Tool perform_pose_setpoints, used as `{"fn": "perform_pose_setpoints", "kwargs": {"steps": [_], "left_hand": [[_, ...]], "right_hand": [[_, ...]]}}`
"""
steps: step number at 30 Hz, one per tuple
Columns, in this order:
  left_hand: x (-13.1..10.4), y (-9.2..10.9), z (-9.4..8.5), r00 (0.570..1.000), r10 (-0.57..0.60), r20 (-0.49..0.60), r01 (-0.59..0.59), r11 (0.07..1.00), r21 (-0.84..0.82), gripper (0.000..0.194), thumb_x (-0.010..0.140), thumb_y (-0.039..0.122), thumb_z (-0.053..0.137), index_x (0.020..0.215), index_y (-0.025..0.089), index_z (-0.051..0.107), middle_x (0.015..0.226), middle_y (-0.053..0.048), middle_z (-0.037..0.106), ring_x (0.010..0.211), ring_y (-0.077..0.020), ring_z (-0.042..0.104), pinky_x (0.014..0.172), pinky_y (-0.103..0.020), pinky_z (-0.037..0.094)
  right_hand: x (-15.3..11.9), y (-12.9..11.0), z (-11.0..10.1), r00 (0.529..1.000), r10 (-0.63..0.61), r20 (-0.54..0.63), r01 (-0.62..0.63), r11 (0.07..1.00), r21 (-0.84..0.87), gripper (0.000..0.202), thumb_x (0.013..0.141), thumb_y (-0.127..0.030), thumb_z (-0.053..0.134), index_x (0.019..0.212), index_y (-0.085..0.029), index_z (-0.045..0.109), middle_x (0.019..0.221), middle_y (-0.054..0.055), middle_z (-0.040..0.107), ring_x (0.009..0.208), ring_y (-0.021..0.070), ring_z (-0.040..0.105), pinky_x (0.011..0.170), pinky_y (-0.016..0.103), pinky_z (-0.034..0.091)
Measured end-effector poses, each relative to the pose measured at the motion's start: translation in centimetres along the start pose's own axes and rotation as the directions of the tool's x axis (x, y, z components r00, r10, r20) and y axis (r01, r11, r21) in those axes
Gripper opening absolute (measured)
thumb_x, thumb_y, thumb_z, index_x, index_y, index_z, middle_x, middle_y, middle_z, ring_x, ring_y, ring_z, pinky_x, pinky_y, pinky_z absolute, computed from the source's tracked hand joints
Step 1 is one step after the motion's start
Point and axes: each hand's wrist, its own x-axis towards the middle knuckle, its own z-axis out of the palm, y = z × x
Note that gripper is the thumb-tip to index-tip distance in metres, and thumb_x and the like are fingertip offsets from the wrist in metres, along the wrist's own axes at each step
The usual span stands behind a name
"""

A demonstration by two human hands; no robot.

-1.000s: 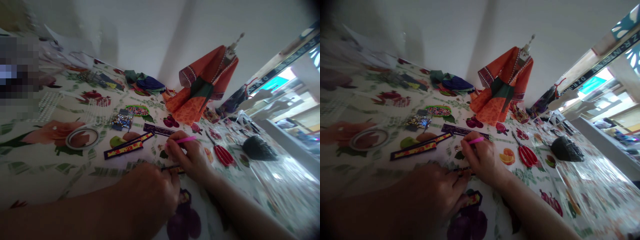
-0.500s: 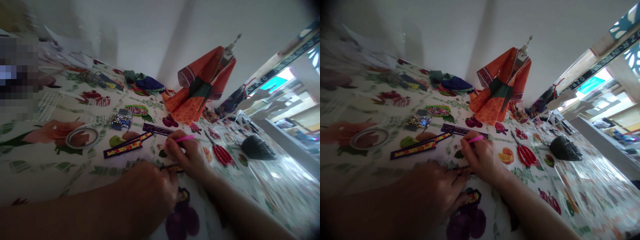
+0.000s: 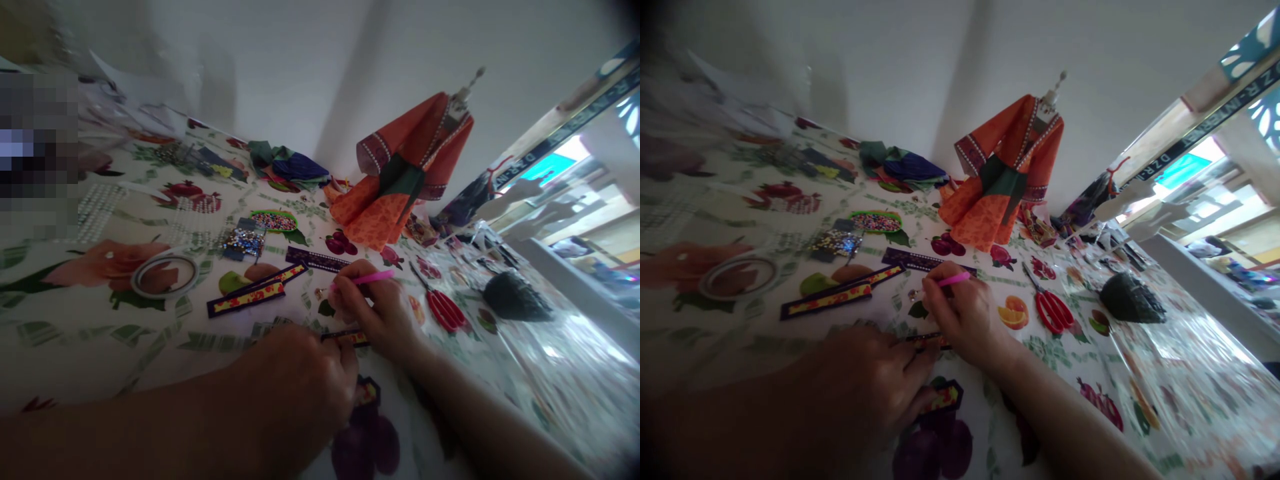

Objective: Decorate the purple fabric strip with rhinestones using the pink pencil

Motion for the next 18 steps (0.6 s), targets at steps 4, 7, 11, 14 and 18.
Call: {"fn": "perform_pose_setpoints", "kwargs": {"steps": [4,7,11,14,18], "left_hand": [[0.1,0.0,-0.3,1.000,0.009,-0.002,-0.009,1.000,0.009,0.032,0.086,0.032,0.075,0.109,0.008,0.075,0.072,-0.006,0.069,0.049,-0.0199,0.057,0.038,-0.037,0.034],[0.1,-0.1,-0.5,1.000,0.016,0.005,-0.016,1.000,0.006,0.035,0.087,0.033,0.077,0.111,0.009,0.074,0.074,-0.006,0.070,0.049,-0.0192,0.057,0.038,-0.036,0.034],[0.0,0.0,-0.2,1.000,0.018,0.014,-0.018,1.000,-0.004,0.022,0.088,0.032,0.076,0.100,0.014,0.074,0.070,-0.003,0.067,0.047,-0.0187,0.055,0.038,-0.036,0.033],[-0.1,0.0,0.2,0.999,0.000,0.039,0.001,1.000,-0.028,0.019,0.088,0.033,0.075,0.098,0.017,0.072,0.070,-0.002,0.067,0.048,-0.0187,0.055,0.039,-0.036,0.035],[-0.1,-0.1,0.2,0.997,-0.006,0.074,0.009,0.999,-0.036,0.024,0.090,0.034,0.073,0.105,0.015,0.072,0.073,-0.003,0.068,0.049,-0.0194,0.055,0.041,-0.036,0.038]], "right_hand": [[-0.1,-0.1,0.0,0.998,0.055,0.007,-0.055,0.997,0.047,0.017,0.107,-0.031,0.056,0.094,-0.021,0.062,0.079,-0.001,0.067,0.068,0.0123,0.064,0.062,0.025,0.050],[0.0,-0.2,-0.2,0.992,0.126,0.010,-0.126,0.982,0.141,0.022,0.107,-0.036,0.055,0.093,-0.021,0.062,0.076,-0.001,0.065,0.062,0.0123,0.062,0.055,0.024,0.049],[0.4,-0.2,-0.5,0.987,0.149,-0.062,-0.131,0.963,0.234,0.027,0.104,-0.040,0.060,0.086,-0.021,0.064,0.078,0.001,0.066,0.065,0.0130,0.064,0.055,0.022,0.053],[0.6,0.3,-0.5,0.973,0.223,-0.057,-0.186,0.907,0.379,0.031,0.100,-0.044,0.065,0.082,-0.020,0.066,0.078,0.001,0.066,0.066,0.0127,0.066,0.057,0.021,0.056],[0.9,0.9,-0.3,0.934,0.356,0.034,-0.297,0.719,0.628,0.032,0.094,-0.050,0.074,0.084,-0.019,0.069,0.072,0.001,0.069,0.059,0.0133,0.067,0.053,0.021,0.058]]}}
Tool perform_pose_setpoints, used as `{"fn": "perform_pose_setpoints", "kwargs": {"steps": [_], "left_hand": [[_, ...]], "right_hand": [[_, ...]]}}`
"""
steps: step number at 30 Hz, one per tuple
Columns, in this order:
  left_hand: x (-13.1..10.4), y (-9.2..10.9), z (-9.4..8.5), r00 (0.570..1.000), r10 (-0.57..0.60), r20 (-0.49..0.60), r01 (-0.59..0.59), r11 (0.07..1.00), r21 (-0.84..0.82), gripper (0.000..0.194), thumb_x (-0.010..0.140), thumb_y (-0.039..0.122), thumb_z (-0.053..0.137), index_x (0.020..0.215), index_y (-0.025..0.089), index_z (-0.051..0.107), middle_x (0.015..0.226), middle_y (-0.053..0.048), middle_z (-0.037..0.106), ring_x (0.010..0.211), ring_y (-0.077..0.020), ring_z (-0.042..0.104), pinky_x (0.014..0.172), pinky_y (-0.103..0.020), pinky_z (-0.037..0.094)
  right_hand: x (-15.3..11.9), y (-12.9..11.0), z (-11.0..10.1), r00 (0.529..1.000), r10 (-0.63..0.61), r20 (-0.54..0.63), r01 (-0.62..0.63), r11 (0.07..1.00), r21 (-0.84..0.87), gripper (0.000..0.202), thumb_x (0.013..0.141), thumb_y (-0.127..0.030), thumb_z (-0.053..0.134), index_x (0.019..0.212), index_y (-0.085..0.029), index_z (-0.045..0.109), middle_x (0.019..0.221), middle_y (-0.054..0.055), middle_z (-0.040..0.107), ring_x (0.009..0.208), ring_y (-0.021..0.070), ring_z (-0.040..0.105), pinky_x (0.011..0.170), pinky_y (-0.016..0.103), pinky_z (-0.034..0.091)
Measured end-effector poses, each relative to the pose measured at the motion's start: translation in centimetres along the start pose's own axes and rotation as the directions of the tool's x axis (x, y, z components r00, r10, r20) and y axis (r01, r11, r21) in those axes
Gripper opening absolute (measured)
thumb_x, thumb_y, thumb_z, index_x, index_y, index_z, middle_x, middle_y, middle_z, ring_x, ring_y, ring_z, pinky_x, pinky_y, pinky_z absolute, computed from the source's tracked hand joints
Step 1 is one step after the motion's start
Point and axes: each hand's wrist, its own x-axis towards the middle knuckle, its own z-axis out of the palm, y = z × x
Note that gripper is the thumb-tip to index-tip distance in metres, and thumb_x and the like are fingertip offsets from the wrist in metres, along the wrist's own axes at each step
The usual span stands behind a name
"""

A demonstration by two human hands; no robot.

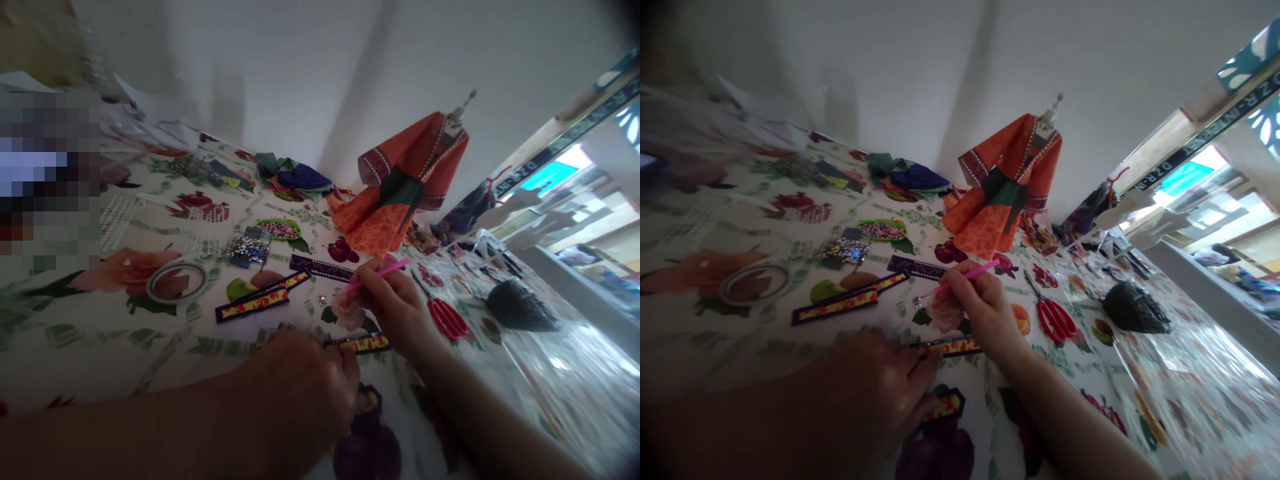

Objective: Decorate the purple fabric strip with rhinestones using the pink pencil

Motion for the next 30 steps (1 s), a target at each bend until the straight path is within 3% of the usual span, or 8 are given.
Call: {"fn": "perform_pose_setpoints", "kwargs": {"steps": [7,12,17,21,25,28,30], "left_hand": [[0.2,-0.2,-0.6,1.000,-0.001,0.020,0.001,1.000,0.012,0.026,0.091,0.031,0.071,0.111,0.015,0.073,0.078,-0.006,0.071,0.052,-0.0181,0.058,0.043,-0.032,0.038],[0.3,0.0,-0.6,0.999,0.035,0.004,-0.035,0.999,0.023,0.026,0.091,0.031,0.072,0.110,0.014,0.073,0.079,-0.005,0.071,0.052,-0.0191,0.058,0.040,-0.034,0.038],[0.3,-0.2,-0.3,0.999,0.041,-0.030,-0.039,0.997,0.064,0.027,0.091,0.034,0.073,0.109,0.013,0.073,0.072,-0.002,0.068,0.051,-0.0204,0.057,0.038,-0.037,0.035],[0.4,-0.4,0.6,0.991,0.026,-0.129,-0.017,0.997,0.070,0.023,0.096,0.039,0.067,0.099,0.017,0.074,0.068,-0.003,0.068,0.049,-0.0206,0.058,0.040,-0.036,0.034],[0.3,-0.3,1.4,0.983,-0.011,-0.182,0.024,0.997,0.069,0.029,0.094,0.042,0.066,0.104,0.016,0.076,0.068,-0.004,0.069,0.048,-0.0224,0.060,0.040,-0.037,0.038],[0.4,-0.1,0.9,0.989,-0.025,-0.146,0.034,0.998,0.062,0.030,0.094,0.042,0.068,0.103,0.015,0.076,0.068,-0.004,0.070,0.048,-0.0241,0.062,0.040,-0.037,0.041],[0.5,-0.1,0.2,0.998,-0.037,-0.054,0.038,0.999,0.019,0.026,0.093,0.039,0.070,0.102,0.016,0.076,0.070,-0.004,0.072,0.049,-0.0241,0.063,0.041,-0.036,0.044]], "right_hand": [[0.2,-0.7,-0.3,0.987,0.129,0.090,-0.151,0.936,0.317,0.030,0.086,-0.044,0.083,0.079,-0.018,0.072,0.066,-0.001,0.068,0.054,0.0101,0.064,0.057,0.019,0.061],[0.4,-0.9,-0.7,0.966,0.206,0.155,-0.254,0.858,0.447,0.026,0.085,-0.040,0.085,0.081,-0.018,0.072,0.067,-0.001,0.070,0.056,0.0094,0.064,0.062,0.019,0.063],[0.5,-1.8,-0.9,0.927,0.335,0.169,-0.372,0.764,0.527,0.021,0.087,-0.031,0.080,0.077,-0.017,0.069,0.063,-0.003,0.065,0.049,0.0072,0.054,0.058,0.018,0.061],[0.6,-1.9,-1.1,0.936,0.313,0.161,-0.349,0.765,0.541,0.020,0.089,-0.031,0.078,0.078,-0.017,0.069,0.064,-0.002,0.066,0.050,0.0078,0.054,0.061,0.020,0.062],[0.7,-1.3,-1.2,0.968,0.235,0.088,-0.246,0.825,0.509,0.021,0.088,-0.036,0.079,0.081,-0.017,0.071,0.068,-0.001,0.070,0.053,0.0089,0.058,0.063,0.022,0.063],[0.6,-0.8,-1.0,0.988,0.147,0.047,-0.152,0.877,0.457,0.027,0.085,-0.041,0.084,0.079,-0.016,0.073,0.069,0.000,0.071,0.056,0.0096,0.063,0.062,0.020,0.062],[0.5,-0.7,-0.8,0.993,0.108,0.044,-0.117,0.898,0.424,0.029,0.084,-0.042,0.086,0.080,-0.016,0.074,0.069,0.000,0.071,0.057,0.0099,0.065,0.060,0.018,0.061]]}}
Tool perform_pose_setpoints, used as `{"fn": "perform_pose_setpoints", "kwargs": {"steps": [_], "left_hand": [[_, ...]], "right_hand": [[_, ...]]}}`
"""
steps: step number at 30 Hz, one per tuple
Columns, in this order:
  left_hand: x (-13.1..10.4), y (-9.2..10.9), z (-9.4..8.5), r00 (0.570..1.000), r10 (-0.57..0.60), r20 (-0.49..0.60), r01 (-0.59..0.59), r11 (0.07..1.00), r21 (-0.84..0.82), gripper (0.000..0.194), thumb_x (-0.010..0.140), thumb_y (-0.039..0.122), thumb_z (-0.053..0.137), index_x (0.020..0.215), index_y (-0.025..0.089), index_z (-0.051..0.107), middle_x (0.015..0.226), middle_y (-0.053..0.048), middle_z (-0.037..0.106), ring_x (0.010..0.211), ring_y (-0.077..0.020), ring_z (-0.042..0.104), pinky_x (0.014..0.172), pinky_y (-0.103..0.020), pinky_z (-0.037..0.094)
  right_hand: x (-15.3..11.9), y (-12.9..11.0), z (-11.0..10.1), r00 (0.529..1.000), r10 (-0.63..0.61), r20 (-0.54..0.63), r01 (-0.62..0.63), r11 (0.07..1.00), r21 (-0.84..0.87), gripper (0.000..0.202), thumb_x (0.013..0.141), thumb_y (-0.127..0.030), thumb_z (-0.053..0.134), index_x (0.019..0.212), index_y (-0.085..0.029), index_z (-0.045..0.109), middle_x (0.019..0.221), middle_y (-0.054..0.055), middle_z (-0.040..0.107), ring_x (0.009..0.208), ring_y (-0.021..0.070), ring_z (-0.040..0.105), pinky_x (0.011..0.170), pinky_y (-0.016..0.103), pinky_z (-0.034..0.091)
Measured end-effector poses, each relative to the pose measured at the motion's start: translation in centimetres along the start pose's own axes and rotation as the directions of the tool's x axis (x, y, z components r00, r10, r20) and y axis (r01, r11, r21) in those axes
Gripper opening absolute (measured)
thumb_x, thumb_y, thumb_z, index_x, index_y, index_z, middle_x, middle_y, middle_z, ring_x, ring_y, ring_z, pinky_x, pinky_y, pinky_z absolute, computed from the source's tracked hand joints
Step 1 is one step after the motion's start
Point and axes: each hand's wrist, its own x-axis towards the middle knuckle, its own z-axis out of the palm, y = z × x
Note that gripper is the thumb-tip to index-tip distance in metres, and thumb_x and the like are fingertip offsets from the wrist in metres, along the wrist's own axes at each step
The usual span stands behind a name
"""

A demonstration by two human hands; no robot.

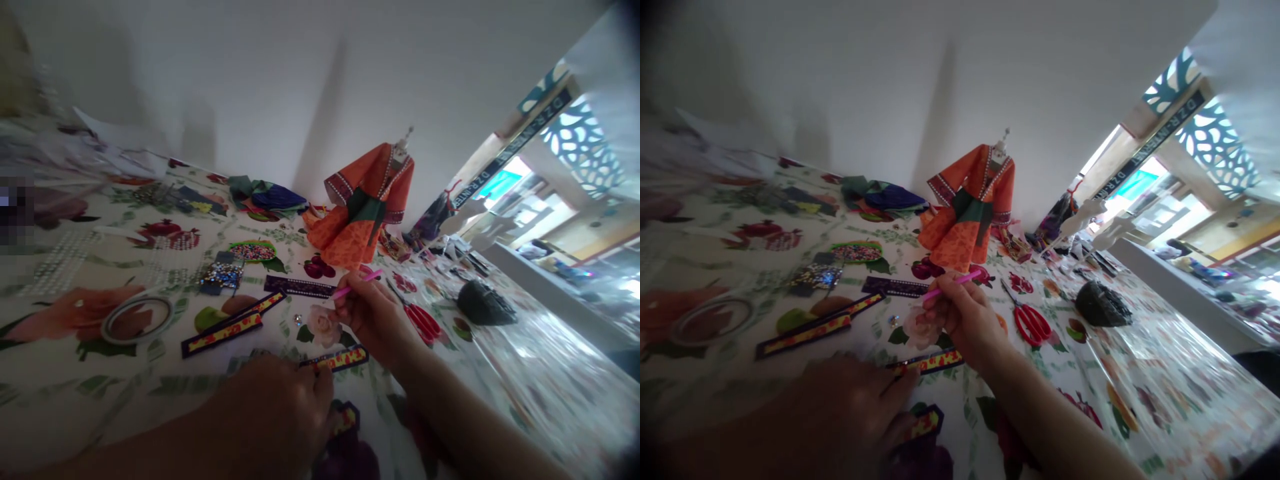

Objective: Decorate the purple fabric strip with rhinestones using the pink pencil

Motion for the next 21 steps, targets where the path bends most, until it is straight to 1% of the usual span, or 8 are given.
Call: {"fn": "perform_pose_setpoints", "kwargs": {"steps": [2,4,6,8,11,16,19,21], "left_hand": [[0.2,0.0,-0.6,0.994,0.001,0.108,0.004,0.999,-0.047,0.021,0.093,0.034,0.072,0.102,0.016,0.075,0.074,-0.004,0.074,0.052,-0.0236,0.065,0.043,-0.035,0.047],[0.5,-0.1,-0.9,0.978,0.017,0.206,-0.002,0.997,-0.073,0.022,0.093,0.032,0.070,0.107,0.015,0.074,0.078,-0.006,0.076,0.055,-0.0244,0.067,0.046,-0.035,0.050],[0.6,-0.2,-0.9,0.966,0.036,0.255,-0.016,0.997,-0.080,0.027,0.095,0.033,0.067,0.111,0.012,0.073,0.080,-0.009,0.076,0.058,-0.0260,0.068,0.046,-0.037,0.052],[0.6,-0.2,-0.7,0.963,0.032,0.269,-0.010,0.996,-0.083,0.028,0.097,0.033,0.064,0.112,0.011,0.072,0.080,-0.009,0.076,0.059,-0.0269,0.068,0.047,-0.038,0.053],[0.6,-0.2,-0.8,0.961,0.015,0.277,0.015,0.994,-0.105,0.024,0.096,0.029,0.065,0.111,0.012,0.071,0.081,-0.009,0.075,0.060,-0.0277,0.069,0.048,-0.039,0.054],[1.0,-0.3,-1.5,0.933,0.050,0.357,-0.008,0.993,-0.120,0.025,0.100,0.030,0.060,0.113,0.011,0.070,0.086,-0.011,0.076,0.065,-0.0258,0.072,0.051,-0.034,0.055],[1.3,-0.4,-1.7,0.923,0.032,0.383,0.016,0.993,-0.121,0.026,0.101,0.032,0.058,0.114,0.013,0.069,0.089,-0.012,0.077,0.066,-0.0290,0.073,0.053,-0.039,0.058],[1.3,-0.4,-1.6,0.923,0.038,0.383,0.009,0.993,-0.121,0.025,0.101,0.033,0.058,0.110,0.014,0.070,0.087,-0.011,0.077,0.065,-0.0297,0.072,0.052,-0.040,0.058]], "right_hand": [[-0.1,0.2,0.2,1.000,-0.024,0.000,0.024,0.999,-0.022,0.029,0.084,-0.043,0.087,0.081,-0.017,0.075,0.069,0.000,0.072,0.056,0.0100,0.067,0.056,0.017,0.059],[-0.2,0.5,0.3,0.999,-0.041,-0.013,0.040,0.999,-0.036,0.029,0.083,-0.044,0.088,0.081,-0.017,0.075,0.069,-0.001,0.071,0.054,0.0098,0.066,0.053,0.017,0.059],[-0.3,0.7,0.4,0.998,-0.049,-0.026,0.048,0.997,-0.054,0.030,0.082,-0.044,0.089,0.081,-0.017,0.075,0.069,-0.001,0.071,0.053,0.0092,0.065,0.053,0.016,0.059],[-0.3,0.8,0.4,0.998,-0.053,-0.033,0.050,0.996,-0.079,0.031,0.082,-0.045,0.089,0.081,-0.017,0.076,0.069,-0.001,0.071,0.053,0.0090,0.065,0.053,0.016,0.059],[-0.3,1.1,0.4,0.998,-0.057,-0.039,0.052,0.992,-0.115,0.032,0.082,-0.047,0.090,0.081,-0.018,0.076,0.069,-0.001,0.070,0.056,0.0093,0.067,0.054,0.015,0.059],[-0.3,1.2,0.5,0.998,-0.052,-0.045,0.044,0.985,-0.167,0.040,0.079,-0.054,0.090,0.080,-0.018,0.075,0.071,0.000,0.071,0.058,0.0112,0.069,0.054,0.017,0.060],[-0.4,1.2,0.7,0.998,-0.045,-0.040,0.036,0.980,-0.195,0.042,0.079,-0.056,0.089,0.081,-0.018,0.074,0.068,0.000,0.068,0.056,0.0117,0.067,0.051,0.019,0.060],[-0.5,1.1,0.8,0.998,-0.044,-0.041,0.034,0.976,-0.216,0.042,0.080,-0.057,0.088,0.080,-0.018,0.073,0.066,-0.001,0.066,0.054,0.0112,0.066,0.049,0.018,0.058]]}}
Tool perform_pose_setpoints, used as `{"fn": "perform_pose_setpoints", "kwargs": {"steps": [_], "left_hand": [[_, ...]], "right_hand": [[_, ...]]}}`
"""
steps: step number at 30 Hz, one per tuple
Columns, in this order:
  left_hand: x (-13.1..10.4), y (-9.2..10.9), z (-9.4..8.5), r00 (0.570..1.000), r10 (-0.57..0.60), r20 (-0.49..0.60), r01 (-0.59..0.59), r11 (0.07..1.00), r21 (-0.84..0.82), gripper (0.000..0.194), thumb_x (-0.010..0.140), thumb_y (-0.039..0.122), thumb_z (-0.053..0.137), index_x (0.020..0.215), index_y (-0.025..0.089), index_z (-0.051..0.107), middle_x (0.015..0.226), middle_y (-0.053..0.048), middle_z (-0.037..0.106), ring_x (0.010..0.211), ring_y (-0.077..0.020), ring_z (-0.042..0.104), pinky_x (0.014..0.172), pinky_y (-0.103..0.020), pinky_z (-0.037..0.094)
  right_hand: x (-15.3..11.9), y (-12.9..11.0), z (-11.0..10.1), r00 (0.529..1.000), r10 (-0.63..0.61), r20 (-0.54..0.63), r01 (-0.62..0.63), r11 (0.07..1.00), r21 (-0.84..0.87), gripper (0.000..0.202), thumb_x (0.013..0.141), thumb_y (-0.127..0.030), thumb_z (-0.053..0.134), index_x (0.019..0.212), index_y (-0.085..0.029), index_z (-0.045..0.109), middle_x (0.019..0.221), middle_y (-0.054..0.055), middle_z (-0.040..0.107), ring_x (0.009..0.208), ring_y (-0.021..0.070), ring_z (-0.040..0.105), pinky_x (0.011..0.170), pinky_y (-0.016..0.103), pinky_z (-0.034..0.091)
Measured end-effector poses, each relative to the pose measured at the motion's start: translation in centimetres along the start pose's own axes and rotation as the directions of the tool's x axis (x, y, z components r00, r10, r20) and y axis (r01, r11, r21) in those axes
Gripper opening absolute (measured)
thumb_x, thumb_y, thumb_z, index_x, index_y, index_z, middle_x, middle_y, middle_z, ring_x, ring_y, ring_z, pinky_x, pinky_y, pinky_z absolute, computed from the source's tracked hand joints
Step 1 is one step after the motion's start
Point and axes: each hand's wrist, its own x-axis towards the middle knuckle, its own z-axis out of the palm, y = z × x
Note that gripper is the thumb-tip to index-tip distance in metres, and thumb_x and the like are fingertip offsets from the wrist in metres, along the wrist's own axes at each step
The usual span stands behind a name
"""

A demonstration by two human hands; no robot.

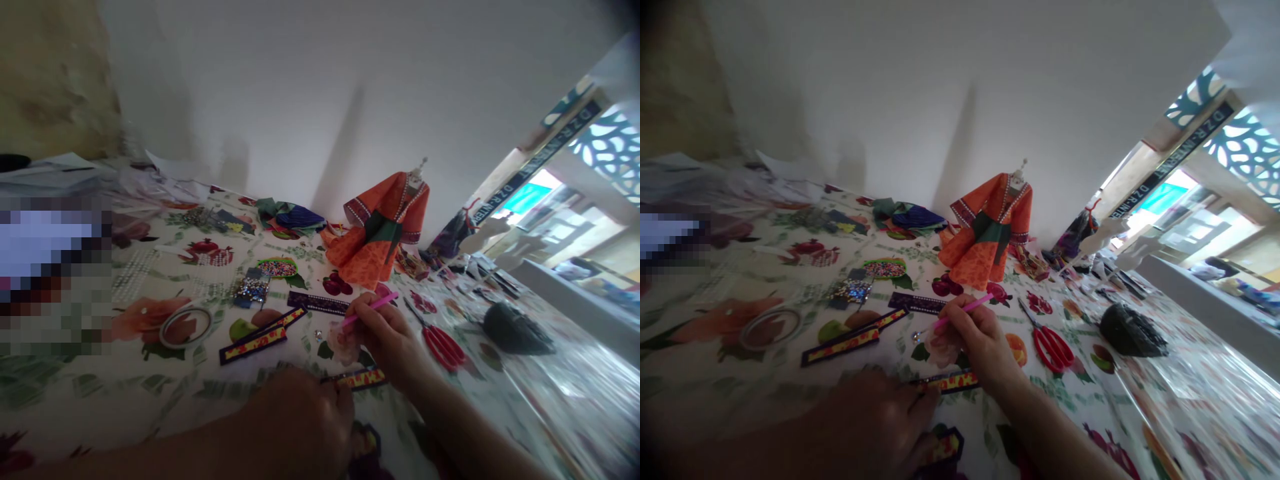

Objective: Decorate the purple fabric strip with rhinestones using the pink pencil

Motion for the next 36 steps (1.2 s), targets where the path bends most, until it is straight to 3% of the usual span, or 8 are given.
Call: {"fn": "perform_pose_setpoints", "kwargs": {"steps": [9,13,16,22,25,28,31,36], "left_hand": [[-0.7,0.2,0.7,0.986,0.050,-0.160,-0.038,0.996,0.076,0.023,0.097,0.029,0.062,0.110,0.013,0.073,0.085,-0.010,0.076,0.060,-0.0269,0.070,0.045,-0.037,0.052],[-0.9,0.2,1.0,0.965,0.038,-0.259,-0.008,0.994,0.113,0.024,0.094,0.030,0.068,0.110,0.014,0.074,0.079,-0.007,0.074,0.055,-0.0236,0.066,0.042,-0.035,0.048],[-1.0,0.1,1.3,0.947,0.094,-0.308,-0.045,0.986,0.162,0.024,0.090,0.029,0.071,0.109,0.015,0.075,0.079,-0.006,0.074,0.053,-0.0222,0.063,0.038,-0.036,0.042],[-1.0,0.1,1.6,0.936,0.092,-0.339,-0.036,0.985,0.169,0.027,0.084,0.028,0.076,0.108,0.014,0.076,0.079,-0.006,0.073,0.049,-0.0203,0.058,0.035,-0.037,0.033],[-1.2,0.2,1.7,0.946,0.071,-0.317,-0.027,0.990,0.141,0.026,0.084,0.027,0.076,0.107,0.015,0.075,0.081,-0.006,0.074,0.050,-0.0184,0.058,0.038,-0.035,0.034],[-1.3,0.2,1.8,0.948,0.057,-0.313,-0.015,0.991,0.135,0.025,0.086,0.027,0.074,0.108,0.015,0.074,0.081,-0.006,0.074,0.050,-0.0181,0.058,0.040,-0.035,0.036],[-1.2,0.2,2.0,0.940,0.072,-0.332,-0.019,0.987,0.161,0.028,0.085,0.029,0.076,0.108,0.015,0.073,0.076,-0.005,0.072,0.049,-0.0206,0.059,0.039,-0.036,0.037],[-0.6,0.3,2.2,0.934,0.040,-0.354,0.015,0.989,0.150,0.025,0.087,0.031,0.074,0.106,0.014,0.073,0.074,-0.004,0.072,0.050,-0.0232,0.063,0.039,-0.037,0.043]], "right_hand": [[0.1,-0.3,-0.1,0.995,-0.094,0.039,0.098,0.990,-0.106,0.040,0.085,-0.057,0.084,0.083,-0.019,0.071,0.074,-0.001,0.070,0.065,0.0097,0.069,0.061,0.016,0.057],[-0.3,-0.6,0.3,0.986,-0.156,0.062,0.167,0.945,-0.281,0.038,0.095,-0.054,0.074,0.083,-0.019,0.068,0.077,0.001,0.070,0.067,0.0111,0.067,0.058,0.018,0.055],[-0.5,-0.6,0.4,0.973,-0.217,0.076,0.229,0.890,-0.393,0.033,0.099,-0.049,0.069,0.084,-0.019,0.067,0.077,0.001,0.068,0.065,0.0117,0.064,0.055,0.020,0.052],[-0.8,0.0,-0.1,0.980,-0.133,0.149,0.190,0.852,-0.488,0.029,0.105,-0.046,0.061,0.092,-0.020,0.063,0.074,-0.001,0.067,0.061,0.0113,0.061,0.052,0.021,0.046],[-0.9,0.0,0.0,0.977,-0.168,0.133,0.212,0.831,-0.515,0.027,0.105,-0.043,0.061,0.092,-0.020,0.065,0.075,-0.001,0.067,0.063,0.0105,0.061,0.052,0.019,0.047],[-0.6,-0.1,0.1,0.981,-0.175,0.080,0.192,0.903,-0.383,0.028,0.100,-0.044,0.069,0.087,-0.020,0.068,0.075,0.000,0.069,0.064,0.0104,0.065,0.055,0.017,0.052],[-0.1,-0.2,-0.1,0.998,-0.066,0.025,0.068,0.995,-0.078,0.032,0.089,-0.050,0.081,0.084,-0.019,0.072,0.073,0.000,0.073,0.061,0.0121,0.070,0.056,0.019,0.059],[0.5,-0.5,-0.8,0.994,0.084,0.075,-0.100,0.965,0.242,0.029,0.079,-0.040,0.091,0.080,-0.015,0.076,0.069,0.000,0.073,0.056,0.0081,0.068,0.059,0.014,0.061]]}}
